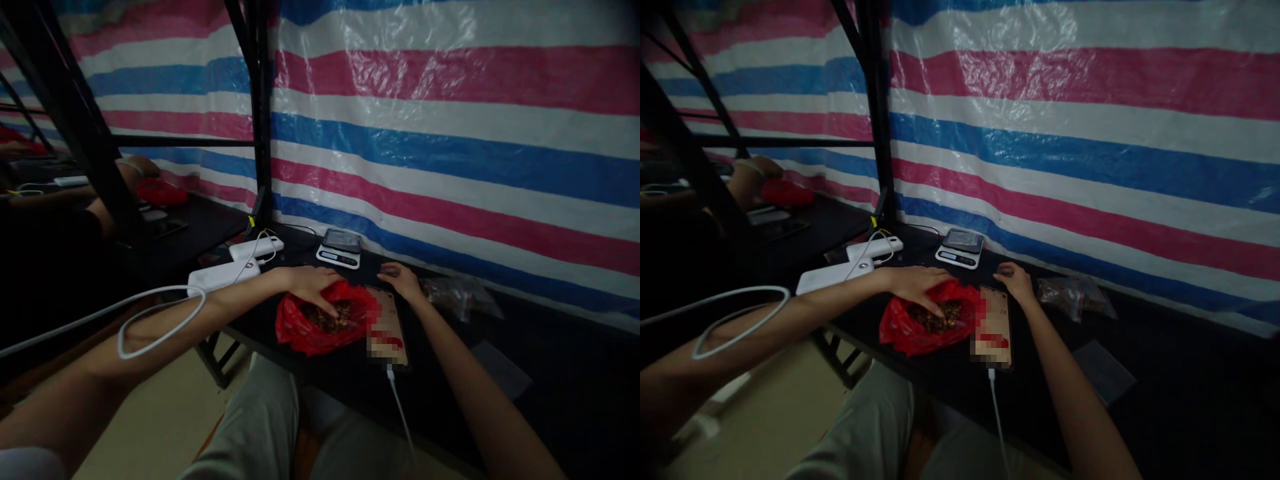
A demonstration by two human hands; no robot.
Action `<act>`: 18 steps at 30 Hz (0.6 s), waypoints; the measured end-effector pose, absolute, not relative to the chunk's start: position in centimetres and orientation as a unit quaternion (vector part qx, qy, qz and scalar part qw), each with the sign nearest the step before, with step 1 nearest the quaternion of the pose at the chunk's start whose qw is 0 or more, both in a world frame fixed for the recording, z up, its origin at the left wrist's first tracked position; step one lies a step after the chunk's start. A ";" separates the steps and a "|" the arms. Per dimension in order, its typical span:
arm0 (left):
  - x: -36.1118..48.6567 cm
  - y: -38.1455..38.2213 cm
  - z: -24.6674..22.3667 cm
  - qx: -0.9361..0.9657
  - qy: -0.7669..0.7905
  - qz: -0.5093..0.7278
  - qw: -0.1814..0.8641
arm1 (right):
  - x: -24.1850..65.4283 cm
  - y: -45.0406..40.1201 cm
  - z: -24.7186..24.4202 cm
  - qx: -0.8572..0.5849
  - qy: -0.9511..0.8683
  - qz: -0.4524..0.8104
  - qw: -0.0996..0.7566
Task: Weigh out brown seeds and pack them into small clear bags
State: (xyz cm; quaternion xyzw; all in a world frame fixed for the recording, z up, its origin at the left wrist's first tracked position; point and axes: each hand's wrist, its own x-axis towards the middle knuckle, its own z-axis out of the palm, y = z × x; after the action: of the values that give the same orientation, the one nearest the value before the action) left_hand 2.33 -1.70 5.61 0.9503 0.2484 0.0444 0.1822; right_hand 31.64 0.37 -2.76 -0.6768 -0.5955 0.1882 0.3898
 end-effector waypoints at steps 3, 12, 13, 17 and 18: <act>1.3 -1.2 4.7 0.940 0.310 0.060 0.131 | 30.2 -1.8 -0.6 -0.663 -0.580 0.188 0.436; 1.1 -1.1 3.8 0.928 0.323 0.043 0.180 | 19.3 -13.1 4.0 -0.540 -0.783 0.128 0.282; 1.5 -1.4 3.4 0.927 0.326 0.039 0.182 | 18.7 -13.4 3.9 -0.540 -0.799 0.086 0.250; 3.4 -1.6 1.5 0.915 0.358 0.050 0.180 | 18.6 -12.7 3.5 -0.556 -0.821 0.001 0.127; 3.8 -1.5 1.2 0.910 0.365 0.066 0.183 | 18.9 -12.2 3.4 -0.566 -0.819 0.002 0.096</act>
State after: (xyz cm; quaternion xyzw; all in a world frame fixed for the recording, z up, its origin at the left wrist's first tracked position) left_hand 3.77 -1.49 1.16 0.9104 0.3650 0.0661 0.1831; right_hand 18.89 -12.22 3.36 -0.5661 -0.8188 0.0024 0.0955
